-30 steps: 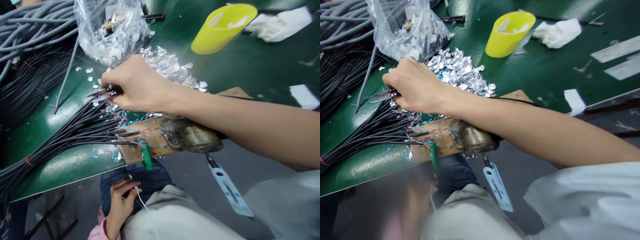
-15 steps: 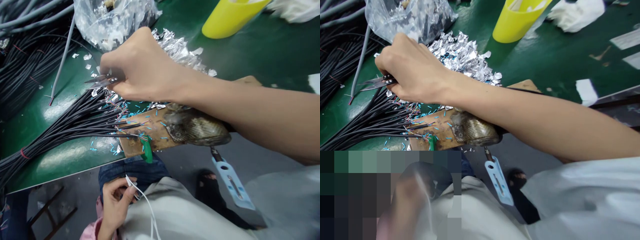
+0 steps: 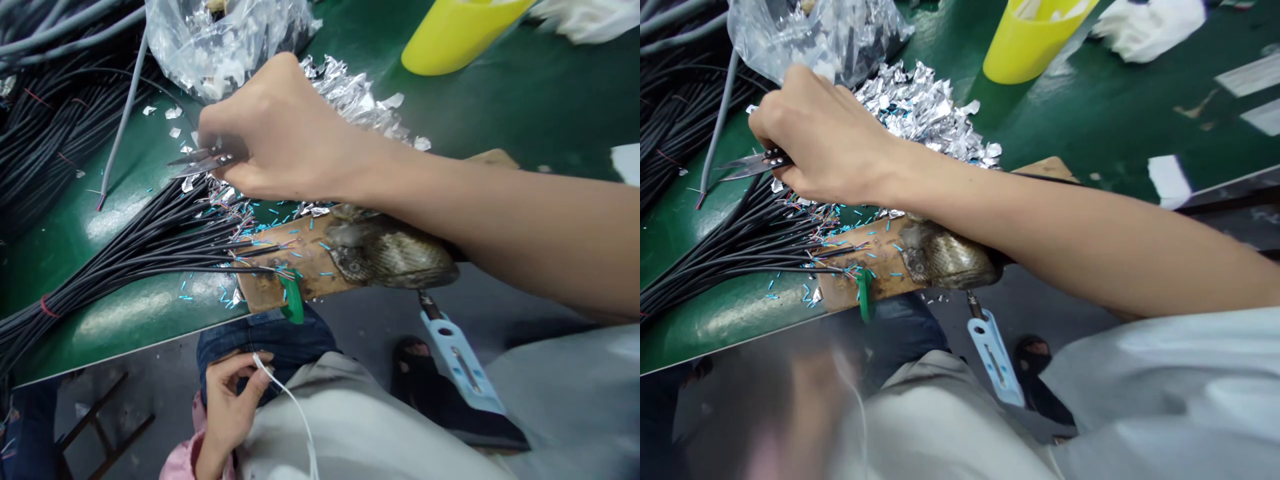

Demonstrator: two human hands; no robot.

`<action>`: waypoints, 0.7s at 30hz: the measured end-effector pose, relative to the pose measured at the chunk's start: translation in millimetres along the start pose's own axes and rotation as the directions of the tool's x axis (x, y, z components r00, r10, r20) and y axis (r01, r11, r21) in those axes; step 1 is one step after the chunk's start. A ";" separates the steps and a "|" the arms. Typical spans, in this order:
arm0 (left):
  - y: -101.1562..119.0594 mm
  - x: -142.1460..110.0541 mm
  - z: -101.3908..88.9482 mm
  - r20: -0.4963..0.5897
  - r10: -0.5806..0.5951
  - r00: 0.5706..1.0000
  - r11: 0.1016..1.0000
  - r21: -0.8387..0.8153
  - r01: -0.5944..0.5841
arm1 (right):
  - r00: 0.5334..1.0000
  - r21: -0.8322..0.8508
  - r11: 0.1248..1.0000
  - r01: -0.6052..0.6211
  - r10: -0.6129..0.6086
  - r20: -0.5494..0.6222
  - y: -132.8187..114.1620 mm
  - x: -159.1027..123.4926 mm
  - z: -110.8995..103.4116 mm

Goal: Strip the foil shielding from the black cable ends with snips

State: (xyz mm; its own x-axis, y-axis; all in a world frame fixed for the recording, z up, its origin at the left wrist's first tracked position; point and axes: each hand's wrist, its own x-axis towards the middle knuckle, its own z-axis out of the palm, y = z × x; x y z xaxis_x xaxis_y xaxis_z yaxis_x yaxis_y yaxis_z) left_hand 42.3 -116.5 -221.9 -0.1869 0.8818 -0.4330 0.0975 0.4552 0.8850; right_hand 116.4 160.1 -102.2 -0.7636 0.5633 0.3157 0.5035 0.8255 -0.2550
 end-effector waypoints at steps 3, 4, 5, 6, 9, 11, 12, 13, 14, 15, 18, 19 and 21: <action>-3.0 -0.9 1.5 0.014 0.001 1.000 1.000 -0.016 -0.001 | 1.000 0.020 1.000 0.002 -0.002 -0.007 0.5 -0.2 0.8; -3.6 -1.2 1.8 0.017 0.002 1.000 1.000 -0.018 -0.002 | 1.000 0.026 1.000 0.001 -0.001 -0.008 0.5 -0.3 1.0; -4.0 -1.4 2.0 0.019 0.002 1.000 1.000 -0.018 -0.002 | 1.000 0.029 1.000 -0.001 0.001 -0.012 0.5 -0.3 1.1; -4.1 -1.6 2.1 0.019 0.004 1.000 1.000 -0.014 -0.004 | 1.000 0.032 0.999 -0.001 0.001 -0.014 0.4 -0.2 1.2; -3.8 -1.8 1.7 0.019 0.015 1.000 1.000 0.013 -0.015 | 1.000 0.037 0.999 -0.010 0.010 -0.007 0.2 0.4 1.1; -3.4 -1.7 1.2 0.014 0.031 0.999 0.998 0.046 -0.032 | 1.000 0.034 0.999 -0.011 0.011 0.002 0.1 1.2 0.9; -3.3 -1.5 0.8 0.011 0.044 0.999 0.997 0.065 -0.045 | 1.000 0.038 0.999 -0.004 0.004 0.004 0.1 1.6 0.8; -3.2 -1.1 0.4 0.006 0.060 0.998 0.994 0.086 -0.061 | 1.000 0.045 0.999 0.006 -0.006 0.004 0.0 2.1 0.8; -3.3 -0.5 -0.1 0.002 0.080 0.997 0.991 0.107 -0.080 | 1.000 0.055 0.998 0.013 -0.014 0.004 -0.1 2.6 0.7; -3.4 0.2 -0.7 0.000 0.104 0.995 0.986 0.130 -0.103 | 1.000 0.066 0.998 0.015 -0.016 0.007 -0.2 3.1 0.7; -4.5 1.2 -3.3 -0.006 0.189 0.982 0.962 0.204 -0.184 | 1.000 0.079 0.997 -0.004 0.003 0.022 -1.2 4.8 0.7; -5.2 0.6 -4.4 -0.011 0.218 0.976 0.950 0.231 -0.210 | 1.000 0.079 0.997 -0.006 0.004 0.023 -1.6 5.4 0.7; -7.0 -2.5 -6.7 -0.032 0.274 0.961 0.922 0.292 -0.253 | 1.000 0.078 0.997 -0.004 0.001 0.029 -2.1 6.3 0.5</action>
State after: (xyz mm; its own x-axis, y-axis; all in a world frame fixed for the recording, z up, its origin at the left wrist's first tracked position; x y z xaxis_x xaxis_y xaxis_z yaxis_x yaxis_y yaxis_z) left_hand 35.6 -122.7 -225.9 -0.1842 0.9684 -0.1680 0.4224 0.2323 0.8761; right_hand 110.3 162.0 -100.2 -0.7745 0.5630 0.2886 0.4730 0.8182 -0.3269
